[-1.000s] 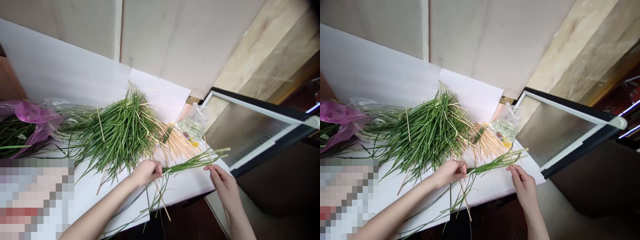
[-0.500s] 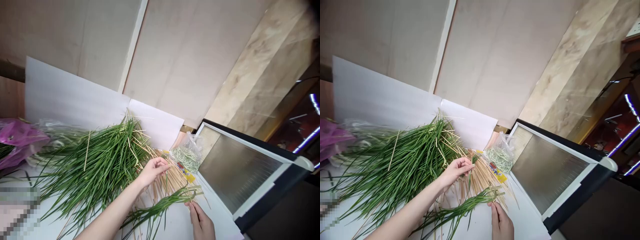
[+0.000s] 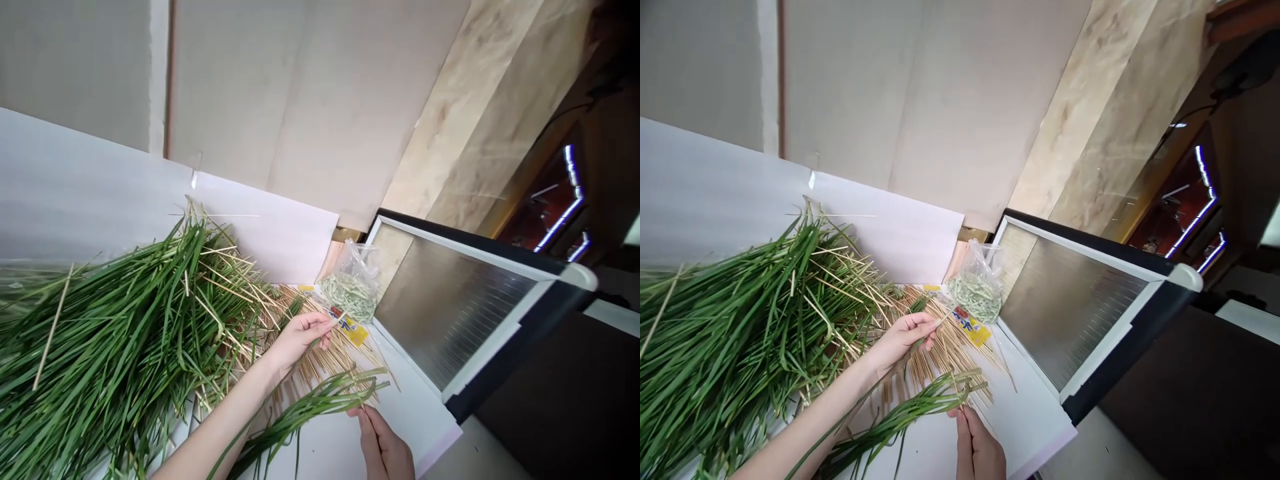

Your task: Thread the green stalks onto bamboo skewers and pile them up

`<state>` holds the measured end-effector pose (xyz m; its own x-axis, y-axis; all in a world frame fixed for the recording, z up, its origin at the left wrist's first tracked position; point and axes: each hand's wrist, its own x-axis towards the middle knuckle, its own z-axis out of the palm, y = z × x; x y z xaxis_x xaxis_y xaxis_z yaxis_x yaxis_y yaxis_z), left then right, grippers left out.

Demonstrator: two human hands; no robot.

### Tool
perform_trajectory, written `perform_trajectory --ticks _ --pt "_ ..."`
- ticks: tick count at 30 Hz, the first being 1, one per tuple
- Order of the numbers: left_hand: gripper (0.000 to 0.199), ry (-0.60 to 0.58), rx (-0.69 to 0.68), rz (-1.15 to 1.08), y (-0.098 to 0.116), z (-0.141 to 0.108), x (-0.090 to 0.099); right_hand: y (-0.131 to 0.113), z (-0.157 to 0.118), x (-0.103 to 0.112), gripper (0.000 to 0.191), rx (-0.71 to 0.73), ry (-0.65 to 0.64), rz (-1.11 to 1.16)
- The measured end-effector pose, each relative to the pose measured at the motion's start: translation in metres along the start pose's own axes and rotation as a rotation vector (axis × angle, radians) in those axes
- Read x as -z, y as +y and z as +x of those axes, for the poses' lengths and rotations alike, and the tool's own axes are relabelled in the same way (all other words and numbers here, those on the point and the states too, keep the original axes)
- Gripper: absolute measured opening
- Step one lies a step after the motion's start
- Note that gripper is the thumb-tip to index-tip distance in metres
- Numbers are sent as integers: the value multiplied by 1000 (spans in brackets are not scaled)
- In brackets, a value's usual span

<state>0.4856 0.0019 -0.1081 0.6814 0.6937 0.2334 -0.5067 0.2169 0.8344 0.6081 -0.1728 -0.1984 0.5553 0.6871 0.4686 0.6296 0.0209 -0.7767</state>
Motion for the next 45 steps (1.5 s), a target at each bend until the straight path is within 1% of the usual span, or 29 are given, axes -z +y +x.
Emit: perform_trajectory --ticks 4,8,12,15,19,22,25,28,33,38,40,42,45 --pt "36 3 66 -46 -5 -1 3 -4 -3 5 59 -36 -25 5" --pt "34 10 108 -62 -5 -3 0 -9 -5 9 50 -60 -47 -8" --pt "33 21 131 -100 -4 -5 -5 -8 -5 12 47 -27 -80 -35" --pt "31 18 166 -156 -4 -7 -6 -4 -5 14 46 -4 -88 -46" --pt "27 -27 204 -284 -7 -8 -2 -4 -5 15 46 4 -96 -42" --pt "24 -80 216 -365 -12 -8 2 -12 -6 16 46 -4 -99 -28" --pt "18 -152 230 -401 -16 -8 5 -19 -7 17 45 -34 -91 -9" --pt "15 -191 233 -410 -19 -9 6 -18 -7 18 45 -28 -107 -14" --pt "17 -185 253 -420 -15 -9 4 -13 -6 19 47 -32 -132 -5" --pt "16 -188 287 -380 -11 -9 5 -24 -6 22 46 -101 -135 36" --pt "17 -186 300 -361 -11 -9 6 -25 -6 23 44 -105 -138 53" --pt "18 -177 303 -329 -11 -9 6 -22 -6 24 42 -97 -140 71" --pt "20 -148 303 -276 -10 -9 5 -12 -4 23 41 -71 -156 84"
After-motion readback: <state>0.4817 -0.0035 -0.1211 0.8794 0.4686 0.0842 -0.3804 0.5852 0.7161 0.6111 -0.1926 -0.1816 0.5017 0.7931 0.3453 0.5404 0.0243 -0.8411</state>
